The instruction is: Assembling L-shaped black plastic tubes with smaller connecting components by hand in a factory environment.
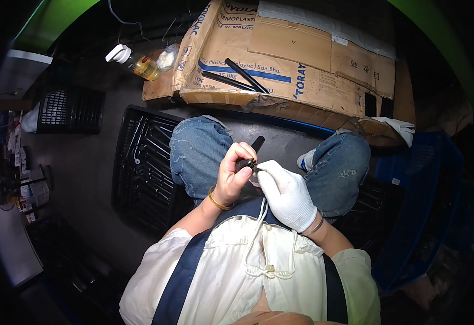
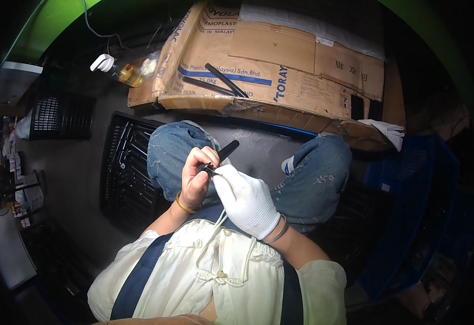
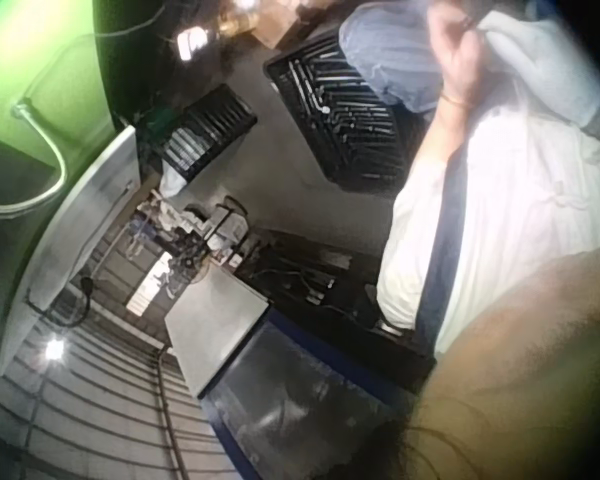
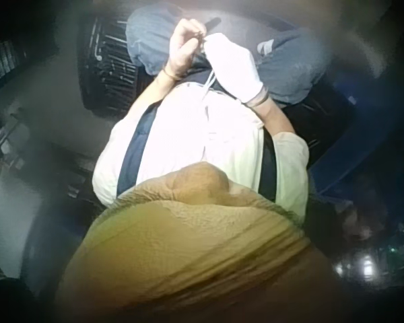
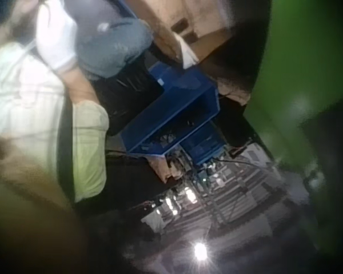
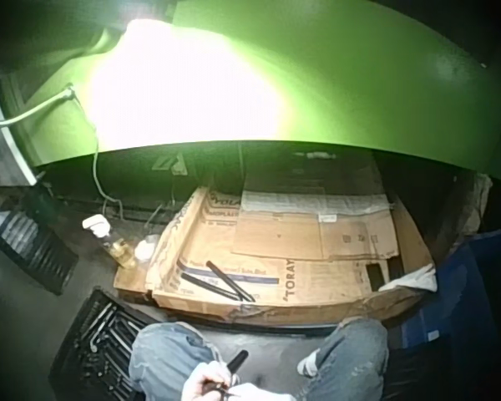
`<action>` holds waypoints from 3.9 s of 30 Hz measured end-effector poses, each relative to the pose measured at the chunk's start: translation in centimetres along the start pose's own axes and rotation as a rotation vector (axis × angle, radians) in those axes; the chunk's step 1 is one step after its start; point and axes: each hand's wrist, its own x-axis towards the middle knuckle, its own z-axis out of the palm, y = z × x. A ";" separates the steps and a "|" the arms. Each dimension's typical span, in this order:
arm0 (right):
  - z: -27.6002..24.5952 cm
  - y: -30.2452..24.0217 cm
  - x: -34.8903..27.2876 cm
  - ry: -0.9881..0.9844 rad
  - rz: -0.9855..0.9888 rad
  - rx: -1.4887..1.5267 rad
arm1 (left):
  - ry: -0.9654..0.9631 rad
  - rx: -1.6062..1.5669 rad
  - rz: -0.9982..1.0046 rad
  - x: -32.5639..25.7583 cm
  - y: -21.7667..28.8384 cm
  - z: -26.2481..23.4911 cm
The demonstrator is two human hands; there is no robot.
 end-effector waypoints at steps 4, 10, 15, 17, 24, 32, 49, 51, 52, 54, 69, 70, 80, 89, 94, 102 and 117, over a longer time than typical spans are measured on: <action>-0.1 -0.1 0.1 -0.037 -0.028 -0.056 | -0.010 0.019 0.007 -0.1 0.0 -0.1; -0.1 0.2 0.0 -0.048 -0.034 -0.079 | -0.017 0.070 0.003 -0.3 0.1 -0.3; -0.1 0.2 0.0 -0.052 -0.007 -0.069 | -0.030 0.119 0.008 -0.2 0.1 -0.4; 0.0 0.4 -0.1 -0.052 -0.020 -0.061 | -0.043 0.143 0.013 -0.2 0.1 -0.6; 1.1 2.1 -0.3 -0.052 0.012 -0.106 | 0.015 0.106 -0.037 -1.4 -1.5 -1.0; -0.3 8.9 0.4 -0.033 0.067 -0.559 | -0.065 0.050 0.278 -1.2 0.5 -0.8; 3.3 2.8 3.2 0.063 0.135 0.393 | 0.240 -0.839 -0.186 0.3 1.1 -0.7; 2.8 2.6 2.3 0.045 0.137 0.238 | 0.234 -1.119 -0.313 1.6 1.0 -2.3; 2.5 2.5 1.8 0.004 0.084 0.035 | 0.203 -1.181 -0.327 2.1 0.7 -3.0; 2.8 3.8 0.6 -0.183 0.050 -0.083 | 0.131 -1.321 -0.336 2.9 0.3 -4.0; 2.3 5.1 -1.8 -0.099 0.252 -0.065 | 0.340 -0.576 -0.542 0.8 -1.4 1.5; 1.7 5.0 -1.8 -0.016 0.257 -0.028 | 0.261 -0.445 -0.547 -0.1 -2.6 1.8; -3.0 6.4 -5.2 0.467 0.367 0.053 | -0.304 -0.115 -0.475 2.3 -2.9 6.6; -20.4 23.9 -20.6 1.509 0.804 0.611 | -0.041 -0.173 -0.670 2.8 -3.9 2.1; -15.7 37.5 -32.2 1.384 1.287 0.610 | 0.036 -0.077 -0.632 3.7 -4.5 -0.8; -12.9 39.0 -34.6 1.520 1.344 0.228 | -0.027 1.262 0.001 18.9 -10.7 -11.8; -16.0 32.2 -33.4 1.548 1.242 0.109 | -0.585 2.002 -0.328 26.3 -21.7 -13.9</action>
